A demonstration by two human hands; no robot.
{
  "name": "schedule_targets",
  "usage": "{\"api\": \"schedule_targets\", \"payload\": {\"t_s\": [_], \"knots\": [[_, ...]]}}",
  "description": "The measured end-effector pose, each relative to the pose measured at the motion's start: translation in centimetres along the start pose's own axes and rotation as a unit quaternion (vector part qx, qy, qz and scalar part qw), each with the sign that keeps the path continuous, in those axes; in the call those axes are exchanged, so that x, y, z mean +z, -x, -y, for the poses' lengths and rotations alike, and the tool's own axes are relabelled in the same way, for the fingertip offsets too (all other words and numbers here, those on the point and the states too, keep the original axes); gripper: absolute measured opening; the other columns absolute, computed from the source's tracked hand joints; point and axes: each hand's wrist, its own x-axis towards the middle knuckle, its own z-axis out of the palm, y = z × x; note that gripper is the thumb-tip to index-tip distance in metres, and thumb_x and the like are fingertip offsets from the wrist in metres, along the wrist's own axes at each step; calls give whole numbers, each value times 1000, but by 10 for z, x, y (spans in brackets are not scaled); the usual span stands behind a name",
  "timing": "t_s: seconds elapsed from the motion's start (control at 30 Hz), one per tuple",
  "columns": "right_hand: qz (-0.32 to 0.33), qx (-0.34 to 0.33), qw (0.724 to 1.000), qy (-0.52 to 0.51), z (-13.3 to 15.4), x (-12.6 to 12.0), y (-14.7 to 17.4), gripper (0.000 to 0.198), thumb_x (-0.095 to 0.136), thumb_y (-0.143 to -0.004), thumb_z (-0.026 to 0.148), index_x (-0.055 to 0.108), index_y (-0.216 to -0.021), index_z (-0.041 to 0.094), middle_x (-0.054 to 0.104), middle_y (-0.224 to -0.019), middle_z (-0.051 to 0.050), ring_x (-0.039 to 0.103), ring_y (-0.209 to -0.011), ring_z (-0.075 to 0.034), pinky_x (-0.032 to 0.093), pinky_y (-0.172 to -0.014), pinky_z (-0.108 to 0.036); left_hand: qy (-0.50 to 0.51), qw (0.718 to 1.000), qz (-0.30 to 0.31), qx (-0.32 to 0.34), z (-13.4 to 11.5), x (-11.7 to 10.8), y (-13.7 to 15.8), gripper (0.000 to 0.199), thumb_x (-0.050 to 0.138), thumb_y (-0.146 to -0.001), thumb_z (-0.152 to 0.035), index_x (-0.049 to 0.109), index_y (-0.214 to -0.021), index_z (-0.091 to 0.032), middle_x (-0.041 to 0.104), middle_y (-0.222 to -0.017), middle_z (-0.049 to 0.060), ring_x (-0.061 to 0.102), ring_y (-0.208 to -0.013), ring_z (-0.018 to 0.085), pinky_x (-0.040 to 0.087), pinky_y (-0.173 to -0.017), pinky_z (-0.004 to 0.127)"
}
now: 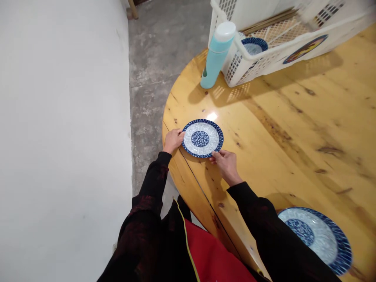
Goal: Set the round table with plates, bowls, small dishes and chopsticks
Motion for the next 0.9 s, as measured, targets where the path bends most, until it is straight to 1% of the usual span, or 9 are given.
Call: {"api": "schedule_targets", "payload": {"t_s": [0.13,0.4,0.53,0.73,0.9], "knots": [[0,1,1000,3,4,6,0,14,67,-71,28,64,-63,17,64,-56,-3,62,-52,-17,51,-50,-26,9,1000,-8,10,6,-2,-4,40,53,-93,-26,29,-61,-22,38,-62,-1,36,-64,14,21,-64,31],[-7,28,1000,-11,15,10,0,13,66,-71,20,63,-59,16,63,-53,-3,61,-49,-16,49,-49,-23,-6,1000,-6,8,8,-4,-9,38,53,-92,-28,31,-62,-22,39,-61,-1,39,-64,15,22,-64,31],[-5,23,999,-22,18,12,0,14,64,-73,18,62,-58,16,63,-52,-3,60,-50,-14,47,-48,-21,-16,1000,-6,9,8,-6,-12,36,52,-91,-29,32,-62,-22,40,-61,-1,41,-66,16,24,-64,30],[-3,23,999,-30,22,14,-2,17,62,-74,16,61,-58,17,62,-49,-2,58,-48,-13,45,-48,-20,-11,1000,-3,8,5,-9,-18,36,51,-90,-31,30,-61,-22,36,-60,-3,40,-65,15,25,-64,29],[-2,19,999,-34,24,15,-2,20,60,-76,13,59,-57,17,61,-49,-1,58,-48,-13,44,-47,-20,-22,1000,-7,-5,4,-10,-20,35,51,-90,-32,33,-61,-22,38,-61,-2,42,-67,16,26,-65,29]]}}
